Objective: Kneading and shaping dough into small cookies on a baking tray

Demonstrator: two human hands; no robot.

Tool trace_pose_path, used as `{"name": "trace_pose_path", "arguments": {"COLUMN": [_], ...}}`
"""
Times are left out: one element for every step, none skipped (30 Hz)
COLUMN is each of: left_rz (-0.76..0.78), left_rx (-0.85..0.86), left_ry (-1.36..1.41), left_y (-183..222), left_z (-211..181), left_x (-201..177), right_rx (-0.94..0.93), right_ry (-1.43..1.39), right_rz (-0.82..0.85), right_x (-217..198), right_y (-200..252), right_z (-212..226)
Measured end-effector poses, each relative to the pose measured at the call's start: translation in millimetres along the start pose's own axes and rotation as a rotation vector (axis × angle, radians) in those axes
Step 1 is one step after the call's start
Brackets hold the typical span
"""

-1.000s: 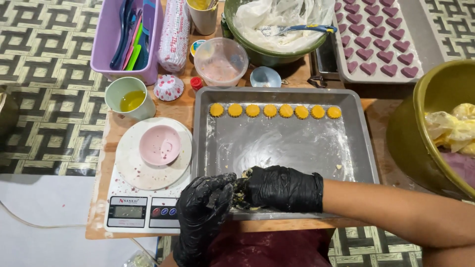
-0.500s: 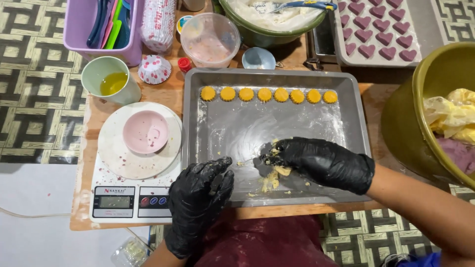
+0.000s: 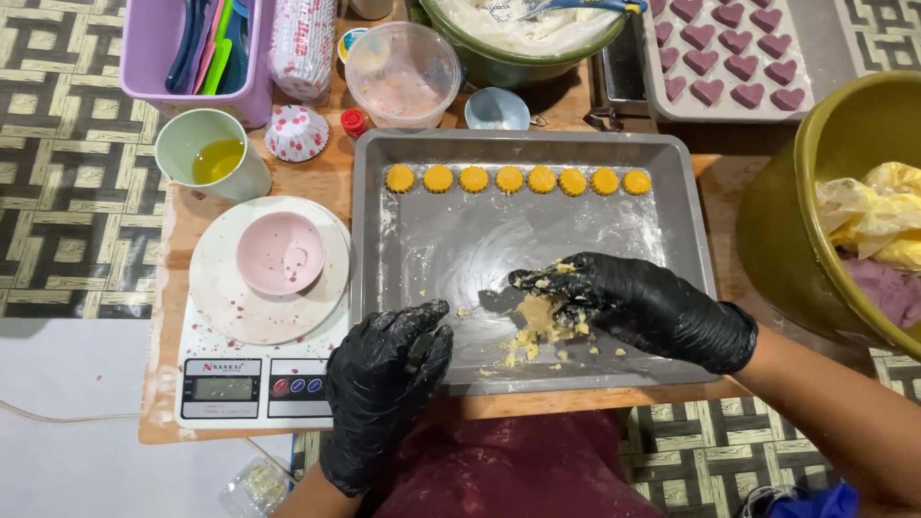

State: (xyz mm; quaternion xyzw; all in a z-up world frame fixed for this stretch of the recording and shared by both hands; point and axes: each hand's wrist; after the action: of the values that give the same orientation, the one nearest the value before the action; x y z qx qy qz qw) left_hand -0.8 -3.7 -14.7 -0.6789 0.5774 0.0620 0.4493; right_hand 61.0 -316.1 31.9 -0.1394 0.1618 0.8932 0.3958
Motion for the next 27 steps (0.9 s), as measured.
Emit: {"name": "trace_pose_path", "arguments": {"left_rz": [0.008,0.016,0.017,0.011,0.001,-0.001,0.01,0.021,0.019,0.015,0.009,0.005,0.029,0.053,0.054,0.03,0.007,0.009,0.001,-0.008,-0.004,0.006,0.009,0.008,-0.005,-0.018,-0.015], "left_rx": [-0.004,-0.008,-0.008,-0.007,-0.008,-0.011,-0.008,-0.006,-0.007,-0.015,-0.022,-0.022,0.009,0.04,0.041,0.096,0.15,0.149,0.153,0.157,0.155,0.151,0.149,0.148,0.151,0.154,0.154], "left_ry": [-0.007,-0.014,-0.014,-0.007,-0.001,-0.001,0.012,0.025,0.022,0.024,0.026,0.023,-0.049,-0.12,-0.124,-0.185,-0.243,-0.245,-0.25,-0.254,-0.249,-0.238,-0.229,-0.226,-0.216,-0.206,-0.201], "left_y": [0.3,0.6,-0.3,-1.1,-1.5,-2.3,-2.8,-3.4,-3.9,-4.6,-5.8,-6.4,-6.2,-6.0,-6.3,-6.8,-7.0,-6.6,-5.4,-4.0,-4.1,-4.2,-5.8,-6.0,-5.5,-5.0,-4.9], "left_z": [0.9,1.9,0.7,-0.2,-1.4,-1.2,-1.2,-1.3,-2.6,-4.0,-5.2,-4.7,-4.3,-3.8,-4.0,-3.9,-4.1,-2.6,-2.0,-1.3,-1.8,-2.6,-2.9,-2.9,-2.9,-3.0,-3.1], "left_x": [0.2,0.4,0.0,-0.5,-0.7,-0.8,-1.2,-1.6,-2.2,-2.9,-3.1,-1.2,-0.2,1.1,2.3,3.6,5.2,5.0,5.8,6.9,6.3,5.6,5.2,5.4,5.2,5.2,4.9], "right_rx": [-0.169,-0.337,-0.337,-0.107,0.123,0.122,-0.167,-0.464,-0.468,-0.546,-0.619,-0.624,-0.301,0.034,0.03,0.114,0.202,0.201,0.104,0.007,0.013,-0.207,-0.429,-0.426,-0.344,-0.262,-0.257], "right_ry": [0.18,0.361,0.36,0.18,0.002,0.003,0.561,1.114,1.113,0.883,0.652,0.654,0.139,-0.369,-0.372,-0.525,-0.677,-0.679,-0.459,-0.238,-0.241,0.012,0.272,0.274,0.174,0.074,0.074], "right_rz": [-0.066,-0.132,-0.132,-0.151,-0.164,-0.161,-0.075,0.023,0.023,0.122,0.217,0.218,0.262,0.293,0.294,0.285,0.273,0.274,0.34,0.4,0.399,0.414,0.424,0.424,0.321,0.218,0.215], "right_x": [-2.9,-5.7,-3.7,-1.5,-0.1,8.2,17.1,25.8,29.5,33.1,35.9,47.7,61.4,75.2,77.3,79.2,80.9,73.3,65.7,58.1,49.0,39.9,28.9,20.3,13.1,5.8,3.7], "right_y": [3.0,5.9,8.4,10.8,12.7,0.6,-11.6,-23.5,-31.5,-39.4,-48.0,-56.9,-65.1,-73.5,-76.1,-78.8,-80.6,-72.7,-62.5,-52.2,-41.7,-31.0,-22.0,-14.4,-6.2,2.1,-1.1], "right_z": [-15.1,-30.1,-28.4,-26.7,-24.7,-25.4,-26.2,-27.0,-34.6,-42.0,-49.4,-81.4,-113.6,-145.9,-120.1,-94.4,-68.6,-68.4,-68.5,-69.0,-76.4,-83.6,-90.2,-84.5,-79.2,-74.0,-42.7]}}
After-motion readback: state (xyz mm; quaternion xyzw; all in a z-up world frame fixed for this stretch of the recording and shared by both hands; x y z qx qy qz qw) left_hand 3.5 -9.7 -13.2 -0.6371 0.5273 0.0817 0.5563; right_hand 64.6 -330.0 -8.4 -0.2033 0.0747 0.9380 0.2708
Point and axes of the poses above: each hand's wrist, its own y-axis away from the middle knuckle, its own x-axis out of the palm, z = x × y, and after that the axes turned 2 degrees about y, right-handed
